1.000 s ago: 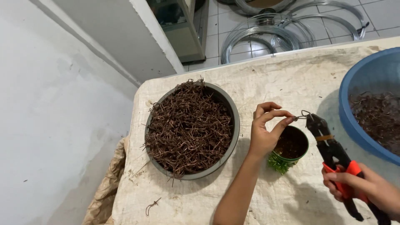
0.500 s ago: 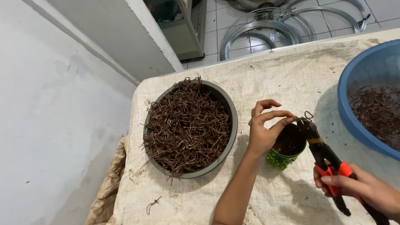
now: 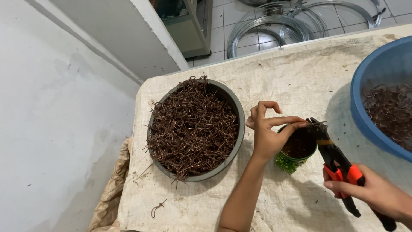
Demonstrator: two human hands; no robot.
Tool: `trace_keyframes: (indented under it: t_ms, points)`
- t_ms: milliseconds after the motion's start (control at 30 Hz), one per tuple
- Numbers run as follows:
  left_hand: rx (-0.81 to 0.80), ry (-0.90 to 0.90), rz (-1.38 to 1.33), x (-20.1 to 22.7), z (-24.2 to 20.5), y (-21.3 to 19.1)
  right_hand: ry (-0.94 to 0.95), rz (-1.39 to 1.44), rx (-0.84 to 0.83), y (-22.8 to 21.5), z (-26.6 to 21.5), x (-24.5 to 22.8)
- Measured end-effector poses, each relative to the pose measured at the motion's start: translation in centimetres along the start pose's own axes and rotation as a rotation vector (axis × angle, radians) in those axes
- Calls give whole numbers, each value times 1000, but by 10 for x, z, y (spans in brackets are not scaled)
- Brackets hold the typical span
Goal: Trimming dried stems with pliers and collecting them in a small container
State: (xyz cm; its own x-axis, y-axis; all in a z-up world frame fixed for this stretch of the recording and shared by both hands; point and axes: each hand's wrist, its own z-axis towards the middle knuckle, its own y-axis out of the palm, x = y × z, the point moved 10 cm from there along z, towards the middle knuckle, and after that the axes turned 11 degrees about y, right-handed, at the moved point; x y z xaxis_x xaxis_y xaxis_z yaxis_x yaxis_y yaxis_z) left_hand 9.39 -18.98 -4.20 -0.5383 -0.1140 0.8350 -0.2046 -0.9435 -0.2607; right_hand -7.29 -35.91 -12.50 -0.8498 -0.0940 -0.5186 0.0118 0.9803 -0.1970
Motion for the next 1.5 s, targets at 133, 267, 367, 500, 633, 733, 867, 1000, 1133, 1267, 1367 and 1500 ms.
trace_keyframes:
  t_ms: [133,267,367,500,633,733,867,1000,1133,1267,1367,1500]
  points:
    - [-52,-25,97,5,0,-4,16,-7,1,2,12,8]
    - [-54,-27,-52,5,2,-7,4,-52,70,-1,10,5]
    - [-146,49,203,22,8,-21,0,-100,118,-4,13,9]
    - [-334,462,350,60,-10,-2,-103,-214,216,-9,22,13]
    - [-172,747,220,102,-21,-12,-78,-456,399,-8,-2,-10]
    - [-186,782,142,107,-25,-15,-115,-481,429,-9,-4,-14]
    - [-117,768,201,118,-22,-22,-134,-508,426,-9,-2,-20]
    - [-201,592,184,108,-22,-10,-216,-507,509,-14,7,-21]
    - [-104,235,25,91,-10,-16,-249,-515,561,-19,13,-23]
    - [-19,129,-13,84,-8,-22,-275,-523,556,-17,13,-30]
    - [-22,118,-11,78,-8,-16,-250,-566,594,-25,22,-26]
    - [-33,108,-28,79,-3,-17,-314,-592,672,-31,24,-33]
